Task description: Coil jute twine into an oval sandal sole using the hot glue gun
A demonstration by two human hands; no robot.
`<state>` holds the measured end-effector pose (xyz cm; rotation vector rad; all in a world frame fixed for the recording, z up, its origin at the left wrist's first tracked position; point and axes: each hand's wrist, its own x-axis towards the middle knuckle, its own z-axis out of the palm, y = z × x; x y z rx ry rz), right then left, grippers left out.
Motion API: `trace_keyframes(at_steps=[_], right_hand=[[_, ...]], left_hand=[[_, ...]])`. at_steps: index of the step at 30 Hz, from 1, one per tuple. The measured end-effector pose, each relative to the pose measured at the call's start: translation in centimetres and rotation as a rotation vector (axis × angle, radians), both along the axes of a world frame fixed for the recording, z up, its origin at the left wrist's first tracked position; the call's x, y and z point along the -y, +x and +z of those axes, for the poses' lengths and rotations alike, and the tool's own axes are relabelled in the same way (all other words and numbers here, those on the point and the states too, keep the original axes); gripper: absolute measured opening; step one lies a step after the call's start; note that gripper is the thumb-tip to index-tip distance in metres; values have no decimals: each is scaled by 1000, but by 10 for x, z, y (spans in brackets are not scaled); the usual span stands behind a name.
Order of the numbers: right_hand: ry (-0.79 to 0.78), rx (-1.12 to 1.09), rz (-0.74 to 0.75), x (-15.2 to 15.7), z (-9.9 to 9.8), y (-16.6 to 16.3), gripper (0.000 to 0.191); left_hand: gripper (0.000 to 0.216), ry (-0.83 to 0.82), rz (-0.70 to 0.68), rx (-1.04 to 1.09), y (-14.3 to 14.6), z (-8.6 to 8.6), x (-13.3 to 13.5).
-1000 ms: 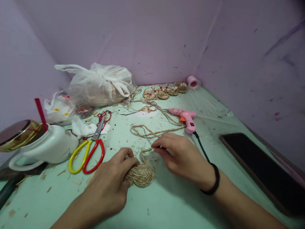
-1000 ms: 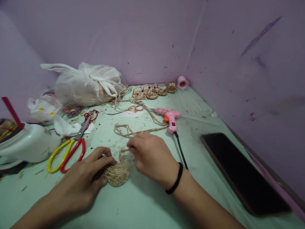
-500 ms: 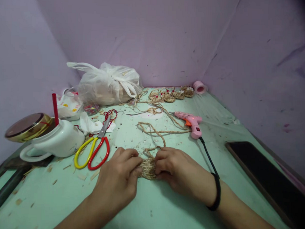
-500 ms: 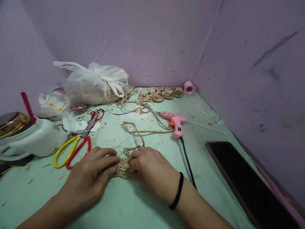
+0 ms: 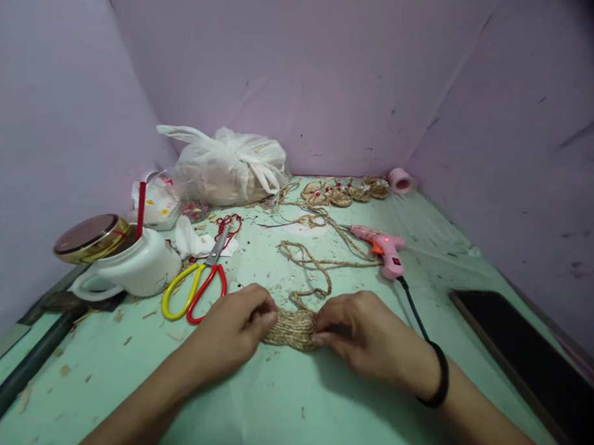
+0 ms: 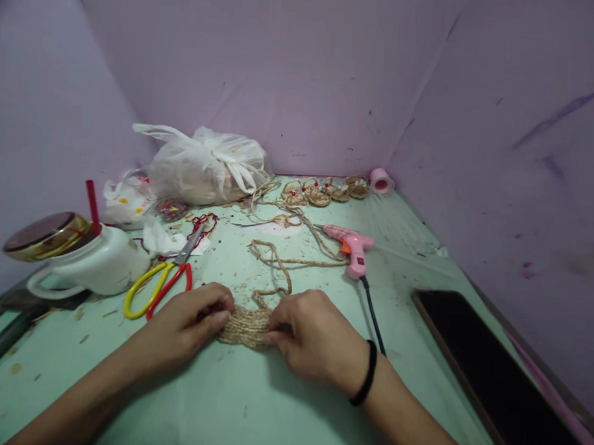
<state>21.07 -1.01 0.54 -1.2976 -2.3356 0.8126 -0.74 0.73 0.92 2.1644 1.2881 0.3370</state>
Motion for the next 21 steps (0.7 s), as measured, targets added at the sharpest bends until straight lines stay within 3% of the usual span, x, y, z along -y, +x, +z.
trace_keyframes(at_steps=[6, 9, 12, 14, 17, 21], right_hand=[[116, 126, 35, 4, 0, -7, 9], [149, 185, 29, 5, -2, -10, 14], [162, 196, 23, 5, -2, -11, 15], [170, 185, 24, 5, -1, -11, 13], [180, 173, 36, 5, -2, -11, 10], [249, 193, 17, 8, -5, -13, 7]], left_hand=[[17, 61, -5, -132, 7, 2, 11], [24, 36, 44, -53, 2, 0, 11], [37, 191, 102, 45, -1, -2, 9], [41, 279, 9, 60, 1, -4, 10], [37, 256, -165, 24, 8, -7, 12], [26, 230, -205, -18, 13, -10, 11]])
